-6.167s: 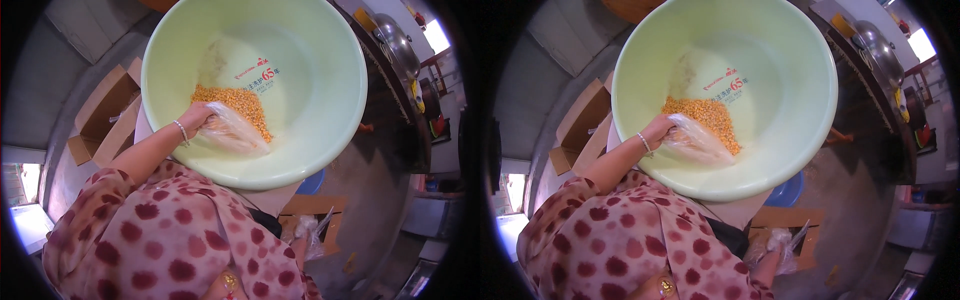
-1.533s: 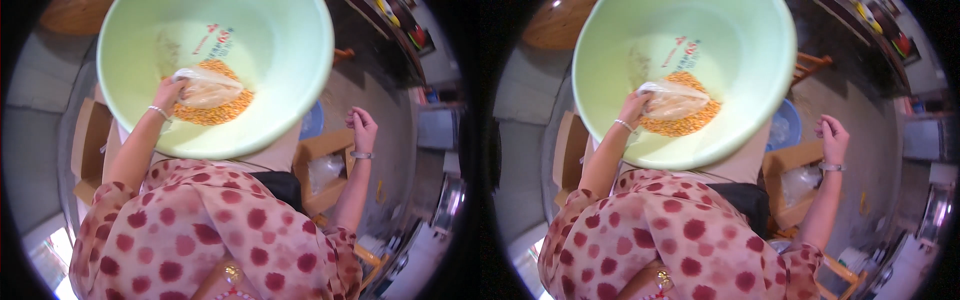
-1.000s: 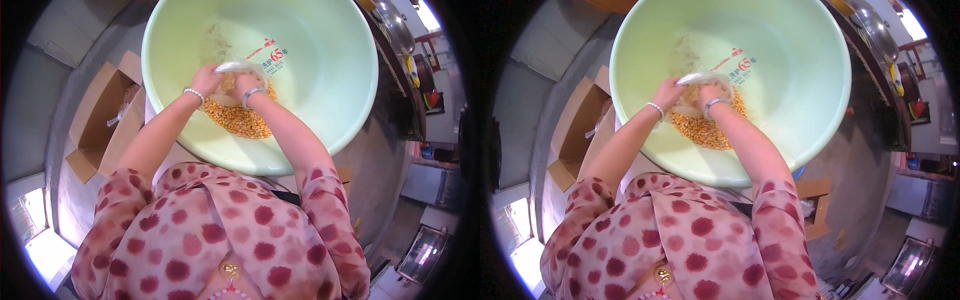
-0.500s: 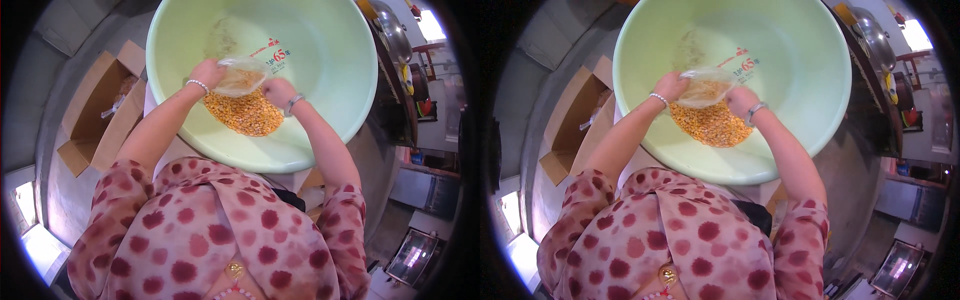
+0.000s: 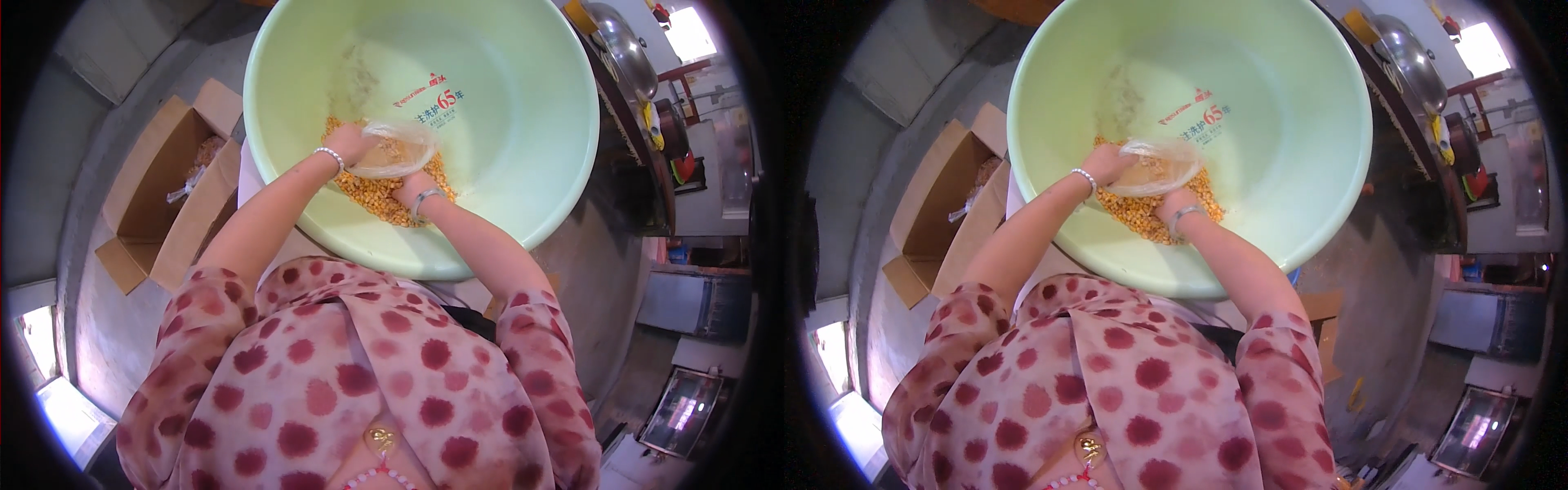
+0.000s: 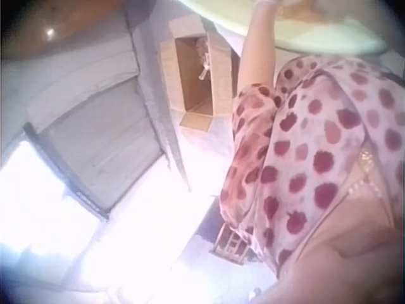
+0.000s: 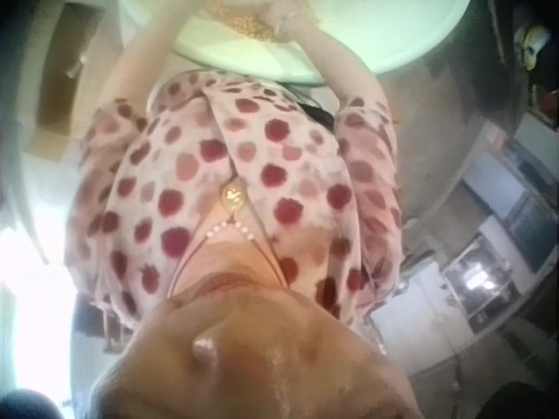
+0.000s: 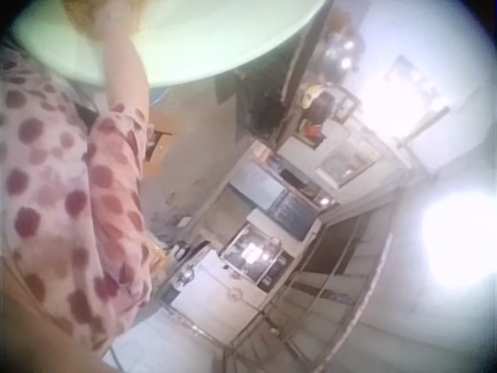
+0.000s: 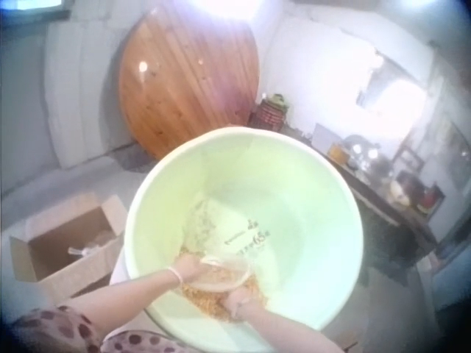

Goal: The person scoops corn seeds from a large green basin into a small plastic bag using their hands and then sets the filled bag back into the basin.

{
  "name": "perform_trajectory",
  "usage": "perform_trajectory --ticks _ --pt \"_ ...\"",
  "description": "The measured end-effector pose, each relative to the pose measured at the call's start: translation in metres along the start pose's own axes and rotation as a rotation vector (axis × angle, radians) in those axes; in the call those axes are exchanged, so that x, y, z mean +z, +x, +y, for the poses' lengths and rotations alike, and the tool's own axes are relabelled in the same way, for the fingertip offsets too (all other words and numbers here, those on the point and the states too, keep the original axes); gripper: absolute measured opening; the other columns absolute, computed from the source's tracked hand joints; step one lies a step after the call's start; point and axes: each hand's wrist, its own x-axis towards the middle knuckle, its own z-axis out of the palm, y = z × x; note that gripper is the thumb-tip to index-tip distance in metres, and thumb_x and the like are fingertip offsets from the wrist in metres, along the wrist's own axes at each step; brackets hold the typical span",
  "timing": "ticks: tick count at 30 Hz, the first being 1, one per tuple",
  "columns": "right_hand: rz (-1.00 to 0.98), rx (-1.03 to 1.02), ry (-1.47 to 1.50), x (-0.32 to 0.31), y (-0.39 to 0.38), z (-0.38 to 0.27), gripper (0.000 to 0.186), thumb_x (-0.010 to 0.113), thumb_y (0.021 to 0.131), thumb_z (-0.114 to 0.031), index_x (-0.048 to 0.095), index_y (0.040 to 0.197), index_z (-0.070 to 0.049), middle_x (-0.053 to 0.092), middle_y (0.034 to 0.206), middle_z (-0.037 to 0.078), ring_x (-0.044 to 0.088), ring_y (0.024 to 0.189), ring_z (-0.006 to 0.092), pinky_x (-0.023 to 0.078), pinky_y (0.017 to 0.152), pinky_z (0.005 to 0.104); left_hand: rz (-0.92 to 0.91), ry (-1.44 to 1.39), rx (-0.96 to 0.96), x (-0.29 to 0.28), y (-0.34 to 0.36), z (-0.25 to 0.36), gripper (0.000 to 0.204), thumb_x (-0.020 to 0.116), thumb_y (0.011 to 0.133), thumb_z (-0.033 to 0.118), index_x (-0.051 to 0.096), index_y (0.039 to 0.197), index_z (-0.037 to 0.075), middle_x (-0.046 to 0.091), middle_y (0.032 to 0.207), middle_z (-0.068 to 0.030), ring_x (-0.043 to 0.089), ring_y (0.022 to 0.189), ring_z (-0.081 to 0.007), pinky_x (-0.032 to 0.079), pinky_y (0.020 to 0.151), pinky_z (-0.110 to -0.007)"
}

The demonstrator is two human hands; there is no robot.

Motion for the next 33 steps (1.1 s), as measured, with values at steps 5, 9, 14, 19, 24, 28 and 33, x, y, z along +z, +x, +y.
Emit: perform_trajectory --ticks 5,9,14,19,24,28,33 --pt "-0.207 -0.032 0.173 -0.029 -0.007 0.006 0.033 0.063 0.067 -0.019 0.058 0.093 -0.001 0.06 0.081 0.017 0.057 0.075 0.0272 0.045 0.07 0.0333 0.094 0.092 0.072 0.0 -0.001 -0.004 0.036 0.051 0.073 0.037 0.061 0.079 0.003 0.057 0.057 -0.0103 0.055 0.05 -0.0203 0.044 0.053 -0.032" --pt "-0.296 0.2 0.547 -0.079 -0.028 0.004 0.018 0.062 0.071 -0.021 0.057 0.073 -0.003 0.053 0.058 0.006 0.045 0.04 0.0122 0.035 0.035 0.0264 0.129 0.147 0.069 0.002 0.004 -0.009 0.038 0.048 0.075 0.038 0.061 0.079 0.002 0.058 0.06 -0.0135 0.056 0.053 -0.0242 0.045 0.055 -0.033" --pt "-0.245 0.203 0.746 -0.118 -0.031 -0.028 0.015 0.06 0.073 -0.018 0.055 0.068 -0.006 0.048 0.053 0.001 0.039 0.035 0.0072 0.028 0.031 0.0216 0.095 0.235 0.042 -0.001 0.0 0.001 0.044 0.044 0.077 0.041 0.061 0.085 0.001 0.06 0.084 -0.0188 0.057 0.078 -0.0331 0.045 0.07 -0.038" --pt "-0.261 0.139 0.798 -0.092 0.01 -0.059 0.015 0.058 0.076 -0.019 0.053 0.069 -0.006 0.048 0.056 0.001 0.04 0.039 0.0061 0.028 0.031 0.0201 -0.007 0.052 -0.063 -0.006 -0.011 0.013 0.04 0.049 0.074 0.039 0.061 0.073 0.001 0.059 0.063 -0.0148 0.059 0.058 -0.0252 0.046 0.059 -0.032" --pt "-0.078 0.402 1.19 -0.06 0.062 -0.042 0.013 0.051 0.078 -0.01 0.056 0.088 -0.004 0.052 0.07 0.008 0.048 0.052 0.0158 0.04 0.042 0.0293 0.04 0.163 0.004 -0.009 -0.012 0.013 0.03 0.056 0.069 0.032 0.062 0.074 0.003 0.06 0.064 -0.0134 0.059 0.059 -0.0239 0.046 0.059 -0.032" --pt "0.043 0.352 1.327 -0.057 0.061 -0.044 0.017 0.048 0.079 -0.01 0.055 0.095 -0.006 0.053 0.081 0.009 0.051 0.058 0.0193 0.045 0.051 0.0322 0.092 0.272 0.045 -0.013 -0.02 0.014 0.023 0.058 0.066 0.024 0.062 0.077 0.004 0.06 0.07 -0.0153 0.059 0.065 -0.0271 0.046 0.063 -0.034" --pt "-0.067 0.292 1.249 -0.07 0.043 -0.038 0.029 0.048 0.079 -0.008 0.052 0.107 -0.01 0.048 0.106 0.011 0.056 0.073 0.0204 0.048 0.066 0.0392 0.138 0.318 0.015 -0.013 -0.009 -0.003 0.024 0.057 0.067 0.023 0.062 0.082 0.005 0.06 0.08 -0.0163 0.058 0.075 -0.0297 0.047 0.067 -0.037"
